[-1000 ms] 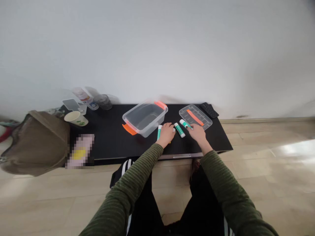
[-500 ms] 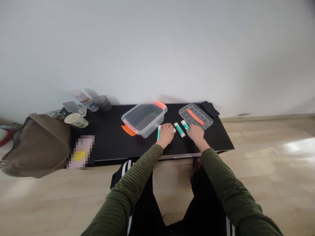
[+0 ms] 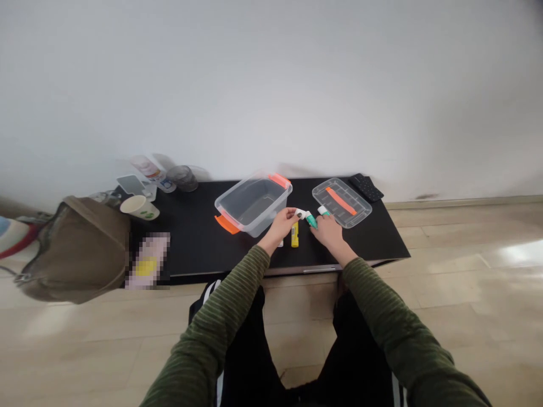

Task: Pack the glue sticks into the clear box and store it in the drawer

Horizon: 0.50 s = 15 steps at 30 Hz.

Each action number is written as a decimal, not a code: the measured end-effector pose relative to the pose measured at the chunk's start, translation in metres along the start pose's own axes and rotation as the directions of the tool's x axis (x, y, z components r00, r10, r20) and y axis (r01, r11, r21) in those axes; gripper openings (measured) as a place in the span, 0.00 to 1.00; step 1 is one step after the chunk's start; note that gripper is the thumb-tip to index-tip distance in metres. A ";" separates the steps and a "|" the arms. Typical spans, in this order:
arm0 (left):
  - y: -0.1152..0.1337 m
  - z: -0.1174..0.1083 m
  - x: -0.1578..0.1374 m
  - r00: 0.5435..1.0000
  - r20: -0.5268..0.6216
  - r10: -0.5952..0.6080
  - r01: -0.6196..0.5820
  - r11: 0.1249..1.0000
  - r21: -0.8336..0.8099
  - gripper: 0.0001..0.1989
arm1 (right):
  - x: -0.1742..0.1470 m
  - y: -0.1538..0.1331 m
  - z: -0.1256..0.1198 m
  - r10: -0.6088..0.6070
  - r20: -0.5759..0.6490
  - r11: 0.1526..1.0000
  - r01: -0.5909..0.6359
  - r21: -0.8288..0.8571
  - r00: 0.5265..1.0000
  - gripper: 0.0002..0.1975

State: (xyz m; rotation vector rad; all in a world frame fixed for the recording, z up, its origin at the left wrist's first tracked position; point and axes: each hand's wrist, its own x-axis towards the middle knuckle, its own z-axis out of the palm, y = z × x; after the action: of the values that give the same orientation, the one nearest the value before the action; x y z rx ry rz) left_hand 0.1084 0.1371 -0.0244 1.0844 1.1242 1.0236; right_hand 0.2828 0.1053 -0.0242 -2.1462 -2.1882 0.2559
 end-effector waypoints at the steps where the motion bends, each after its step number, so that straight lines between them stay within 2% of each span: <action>1: 0.000 0.000 -0.001 0.999 0.023 -0.042 0.044 0.993 -0.106 0.12 | 0.000 -0.001 0.001 0.013 0.007 1.000 -0.013 -0.007 1.000 0.14; 4: 0.005 -0.001 -0.005 0.990 0.095 -0.101 0.126 0.941 -0.313 0.11 | 0.003 -0.002 0.000 0.070 0.038 0.998 -0.070 0.007 0.997 0.14; 9: 0.014 -0.003 -0.010 0.980 0.124 -0.152 0.193 0.867 -0.460 0.07 | 0.003 0.002 -0.019 0.114 0.117 0.969 -0.137 0.206 0.987 0.13; 15: 0.013 -0.002 -0.007 0.982 0.062 -0.180 0.186 0.838 -0.512 0.06 | -0.016 0.000 -0.035 0.096 0.011 0.851 -0.087 0.518 0.995 0.10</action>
State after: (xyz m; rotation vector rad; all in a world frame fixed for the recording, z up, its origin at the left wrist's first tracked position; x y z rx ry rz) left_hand 0.1045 0.1329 -0.0112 0.5365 0.8493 1.0803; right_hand 0.2892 0.0920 0.0113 -1.9256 -1.7366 0.7391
